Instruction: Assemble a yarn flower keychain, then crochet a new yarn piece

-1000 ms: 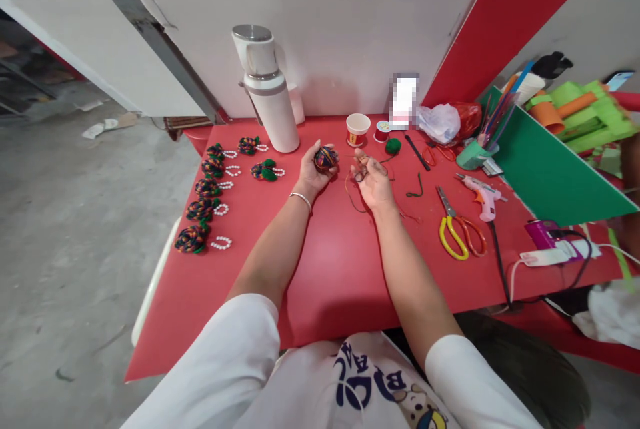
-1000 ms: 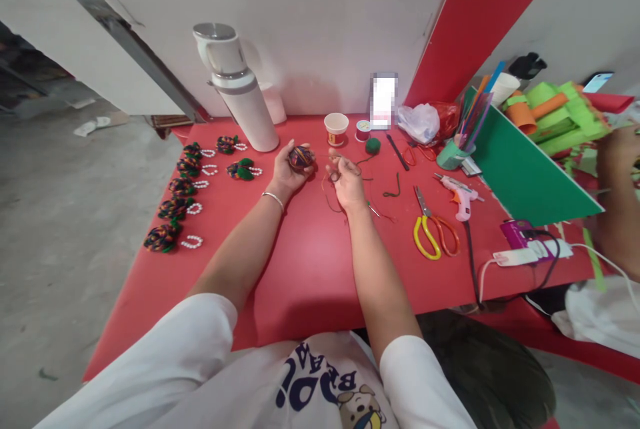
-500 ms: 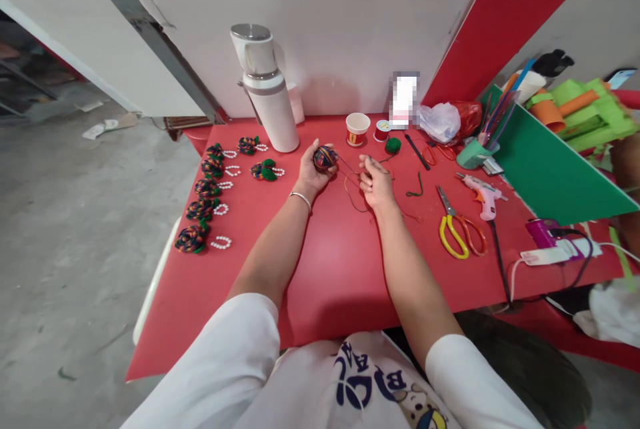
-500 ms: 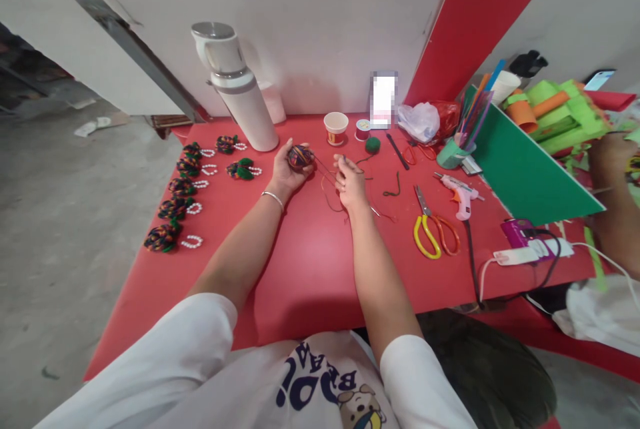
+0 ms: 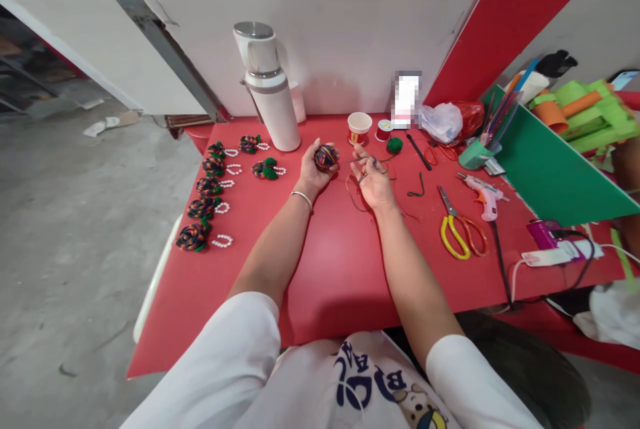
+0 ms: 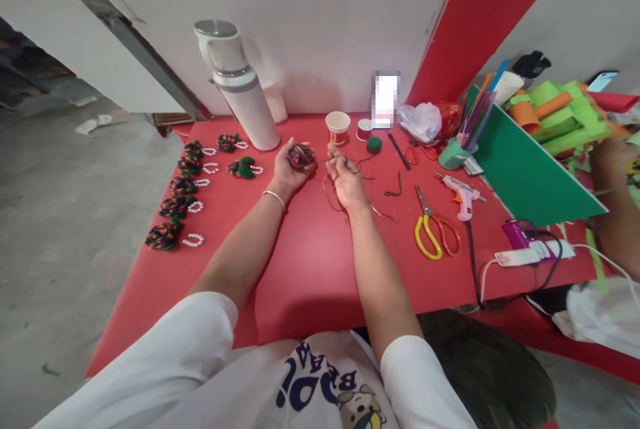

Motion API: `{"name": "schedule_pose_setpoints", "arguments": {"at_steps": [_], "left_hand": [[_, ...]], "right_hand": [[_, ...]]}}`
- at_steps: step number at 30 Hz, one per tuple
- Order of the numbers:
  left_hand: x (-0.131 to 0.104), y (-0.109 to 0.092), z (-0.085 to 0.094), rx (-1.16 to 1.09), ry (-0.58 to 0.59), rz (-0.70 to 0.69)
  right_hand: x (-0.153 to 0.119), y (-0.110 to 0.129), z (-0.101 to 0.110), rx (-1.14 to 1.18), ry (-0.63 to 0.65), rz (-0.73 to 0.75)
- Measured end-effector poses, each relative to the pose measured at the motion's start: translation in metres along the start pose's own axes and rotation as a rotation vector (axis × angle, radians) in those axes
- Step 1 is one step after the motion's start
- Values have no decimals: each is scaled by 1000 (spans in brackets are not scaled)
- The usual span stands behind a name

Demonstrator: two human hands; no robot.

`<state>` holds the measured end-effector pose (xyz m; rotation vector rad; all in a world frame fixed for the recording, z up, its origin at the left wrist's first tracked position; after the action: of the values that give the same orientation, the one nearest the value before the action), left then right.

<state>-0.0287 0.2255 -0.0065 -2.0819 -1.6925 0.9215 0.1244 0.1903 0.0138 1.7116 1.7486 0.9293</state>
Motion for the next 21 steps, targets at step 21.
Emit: {"name": "schedule_pose_setpoints", "arguments": {"at_steps": [21], "left_hand": [[3,0,3,27,-17,-23]], "right_hand": [[-8,-28,10,-370,-102,-344]]}}
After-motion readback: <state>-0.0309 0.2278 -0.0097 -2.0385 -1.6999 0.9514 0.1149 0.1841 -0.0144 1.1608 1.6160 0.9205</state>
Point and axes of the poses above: each hand's wrist, its own x-axis towards the middle knuckle, its own z-axis out of the back of the hand, y = z × x, the point moved 7 cm from there along x, towards the middle knuckle, and after that the axes turned 4 degrees about x, right-handed, at the moved point
